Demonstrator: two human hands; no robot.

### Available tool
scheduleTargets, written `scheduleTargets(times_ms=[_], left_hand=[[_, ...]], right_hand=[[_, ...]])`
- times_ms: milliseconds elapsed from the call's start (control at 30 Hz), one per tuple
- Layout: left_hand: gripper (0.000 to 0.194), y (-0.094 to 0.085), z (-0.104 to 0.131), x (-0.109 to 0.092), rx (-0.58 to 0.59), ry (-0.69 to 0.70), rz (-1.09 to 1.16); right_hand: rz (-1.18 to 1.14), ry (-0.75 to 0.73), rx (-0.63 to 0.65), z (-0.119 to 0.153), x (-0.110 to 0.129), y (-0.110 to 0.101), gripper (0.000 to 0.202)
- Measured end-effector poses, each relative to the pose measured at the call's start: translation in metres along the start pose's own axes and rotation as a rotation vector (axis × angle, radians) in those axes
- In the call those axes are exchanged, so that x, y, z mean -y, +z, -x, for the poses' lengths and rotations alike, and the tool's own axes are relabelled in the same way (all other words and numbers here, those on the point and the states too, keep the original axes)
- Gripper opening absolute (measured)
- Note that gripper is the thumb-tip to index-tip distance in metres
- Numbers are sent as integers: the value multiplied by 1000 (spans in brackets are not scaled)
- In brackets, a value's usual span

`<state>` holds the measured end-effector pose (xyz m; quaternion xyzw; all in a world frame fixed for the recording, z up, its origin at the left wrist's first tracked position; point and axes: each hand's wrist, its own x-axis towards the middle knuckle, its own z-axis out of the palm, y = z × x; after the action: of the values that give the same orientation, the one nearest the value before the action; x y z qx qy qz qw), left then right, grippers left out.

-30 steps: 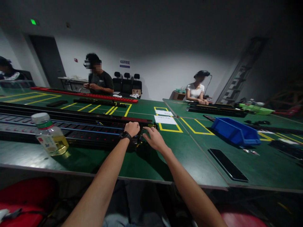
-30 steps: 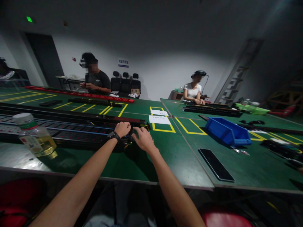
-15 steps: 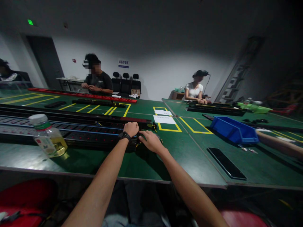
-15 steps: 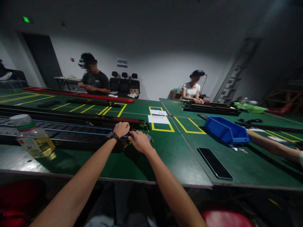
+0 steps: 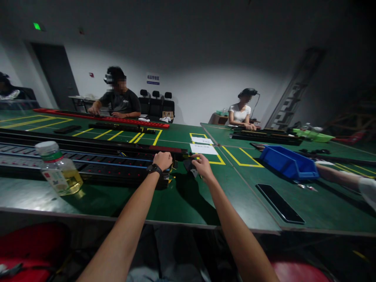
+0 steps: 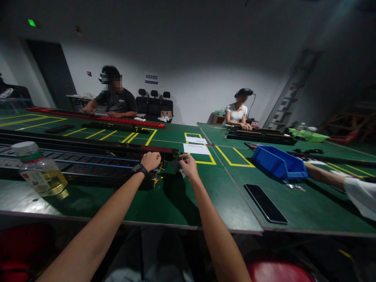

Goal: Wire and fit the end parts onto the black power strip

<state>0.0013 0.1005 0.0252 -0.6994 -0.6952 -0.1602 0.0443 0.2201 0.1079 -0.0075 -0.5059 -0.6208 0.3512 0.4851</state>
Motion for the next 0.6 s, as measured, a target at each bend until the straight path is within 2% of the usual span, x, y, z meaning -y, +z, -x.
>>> scheduleTargets(times_ms=[100, 167, 267, 400, 500, 600], left_hand=[[37, 0, 0, 0, -2, 1, 6], [37, 0, 0, 0, -3, 0, 8], [37, 1, 0, 0, -3, -2, 7], [37, 2, -1, 1, -4, -3, 4], [36, 3, -1, 1, -10, -8, 0], [36, 3, -1, 1, -11, -5, 0]], right_hand=[[-356, 190, -73, -10, -3, -13, 46], [-417, 251, -96, -13, -4, -21, 48], [-297, 245, -123, -15, -9, -28, 45], [-199, 234, -136, -17, -17, -26, 43], [-176, 252, -70, -17, -23, -20, 51], [16, 213, 14, -16, -29, -18, 56]])
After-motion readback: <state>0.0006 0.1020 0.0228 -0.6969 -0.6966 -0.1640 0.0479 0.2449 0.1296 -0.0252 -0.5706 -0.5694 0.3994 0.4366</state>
